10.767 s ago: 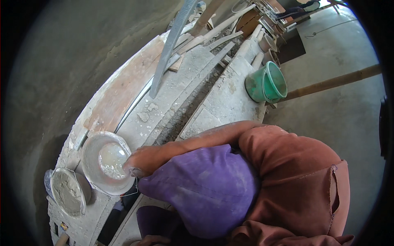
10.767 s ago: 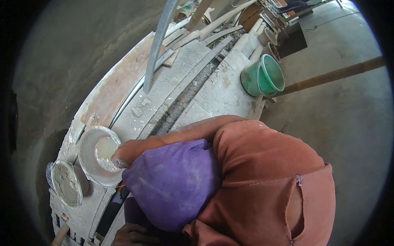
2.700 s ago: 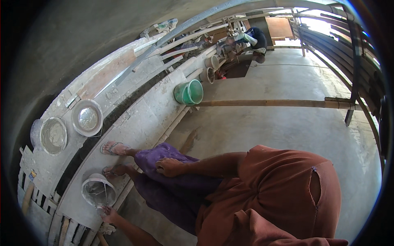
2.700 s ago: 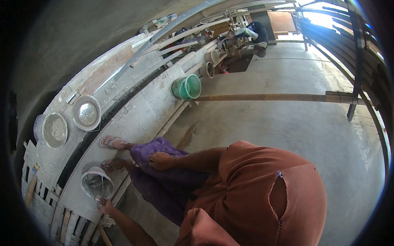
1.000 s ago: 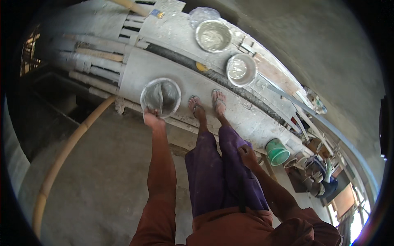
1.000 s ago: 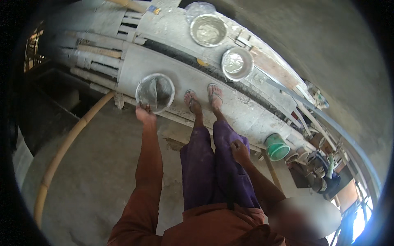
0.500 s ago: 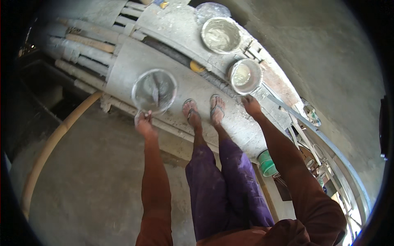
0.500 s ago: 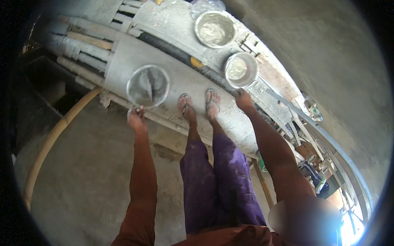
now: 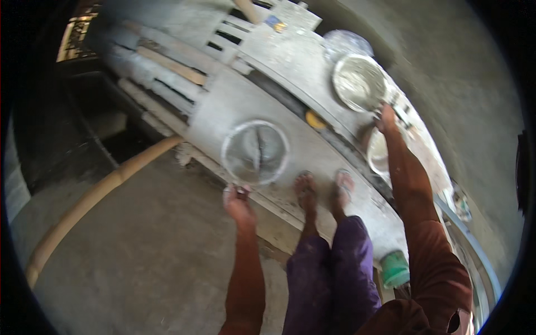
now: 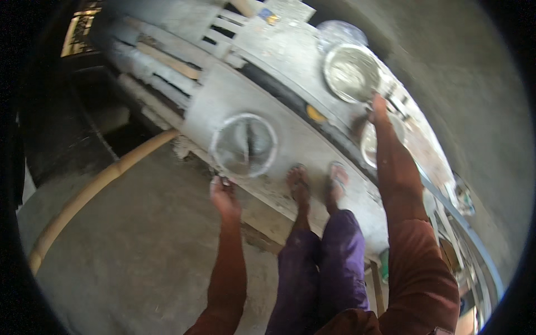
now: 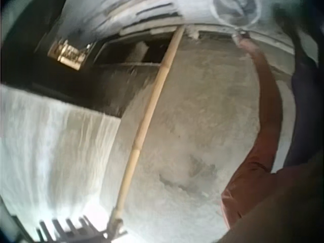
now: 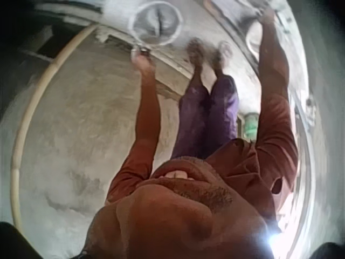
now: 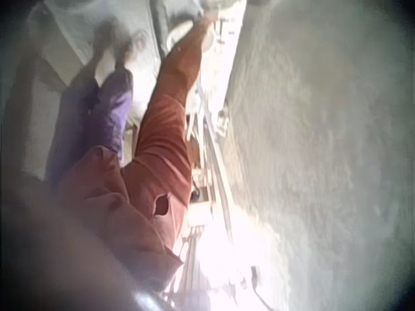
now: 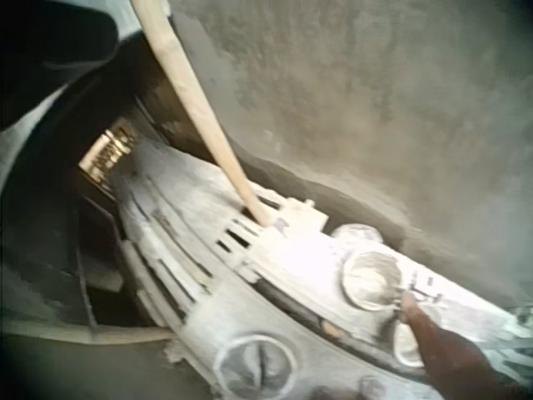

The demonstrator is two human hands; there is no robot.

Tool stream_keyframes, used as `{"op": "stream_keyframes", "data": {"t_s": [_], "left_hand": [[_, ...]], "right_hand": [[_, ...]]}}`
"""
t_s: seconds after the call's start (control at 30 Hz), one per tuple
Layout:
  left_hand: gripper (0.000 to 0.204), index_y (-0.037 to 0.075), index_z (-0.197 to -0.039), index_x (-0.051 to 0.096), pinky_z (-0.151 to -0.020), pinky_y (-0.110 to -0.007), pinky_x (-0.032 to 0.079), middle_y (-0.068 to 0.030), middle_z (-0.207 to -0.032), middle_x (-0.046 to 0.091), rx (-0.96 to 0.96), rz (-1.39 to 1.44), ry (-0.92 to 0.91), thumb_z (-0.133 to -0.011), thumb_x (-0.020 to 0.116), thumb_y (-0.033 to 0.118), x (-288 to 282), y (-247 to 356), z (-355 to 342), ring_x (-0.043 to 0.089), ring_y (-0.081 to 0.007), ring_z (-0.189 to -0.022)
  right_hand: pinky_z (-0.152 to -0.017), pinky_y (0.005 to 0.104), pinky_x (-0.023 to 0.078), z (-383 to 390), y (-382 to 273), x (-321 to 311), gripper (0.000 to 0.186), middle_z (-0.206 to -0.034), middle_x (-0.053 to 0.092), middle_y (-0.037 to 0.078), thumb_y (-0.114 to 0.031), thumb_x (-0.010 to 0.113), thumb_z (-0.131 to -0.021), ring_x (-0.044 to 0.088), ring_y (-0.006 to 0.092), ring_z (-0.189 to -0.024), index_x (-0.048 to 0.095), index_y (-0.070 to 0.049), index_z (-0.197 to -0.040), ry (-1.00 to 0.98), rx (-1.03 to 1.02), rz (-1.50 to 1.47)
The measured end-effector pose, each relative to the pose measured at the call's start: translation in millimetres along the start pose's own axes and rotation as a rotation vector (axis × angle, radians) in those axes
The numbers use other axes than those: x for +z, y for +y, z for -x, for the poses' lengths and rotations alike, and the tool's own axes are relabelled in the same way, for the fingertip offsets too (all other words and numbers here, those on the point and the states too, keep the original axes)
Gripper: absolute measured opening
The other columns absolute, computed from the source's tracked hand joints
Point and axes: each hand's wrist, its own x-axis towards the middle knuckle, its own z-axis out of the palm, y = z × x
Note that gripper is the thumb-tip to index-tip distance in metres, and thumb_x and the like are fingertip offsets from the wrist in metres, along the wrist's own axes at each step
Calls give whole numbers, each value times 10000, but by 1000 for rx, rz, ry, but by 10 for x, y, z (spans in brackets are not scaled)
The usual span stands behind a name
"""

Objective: The person scoops plaster from a bucket and applies it onto a wall using a trowel. They then move along the scaffolding and wash their hands and tools in buckets of water.

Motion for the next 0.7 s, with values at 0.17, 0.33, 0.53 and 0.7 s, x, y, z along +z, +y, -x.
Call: {"op": "stream_keyframes", "data": {"t_s": [0.17,0.33,0.53,0.7], "left_hand": [[156,109,-907,543,-713,-308,455,28,-757,511,-73,19,19,-990,510,237,261,439,441,516,-129,-704],[148,116,-879,544,-634,-294,387,34,-718,459,-104,201,52,-982,520,220,445,849,1023,437,-119,-632],[209,130,-797,492,-639,-295,366,37,-701,421,-68,173,296,-981,510,228,99,1137,1346,402,-118,-619],[251,117,-763,445,-613,-291,354,36,-640,357,-128,204,336,-978,509,229,63,1275,1795,349,-119,-583]], "right_hand": [[-904,459,419,-5,-551,123,402,-1188,551,58,-344,482,-898,500,218,-1074,553,-166,-1251,166,-43,-152],[-966,645,313,-165,-784,-700,605,-1432,402,116,-393,492,-882,427,304,-1241,387,-110,-1407,204,92,-52],[-922,405,450,391,-618,257,579,-1282,543,167,-322,520,-883,555,284,-1118,450,27,-1340,79,152,-175],[-804,360,439,230,-946,-217,400,-1057,601,90,-262,472,-888,567,207,-902,570,-46,-1210,305,-160,-375]]}}
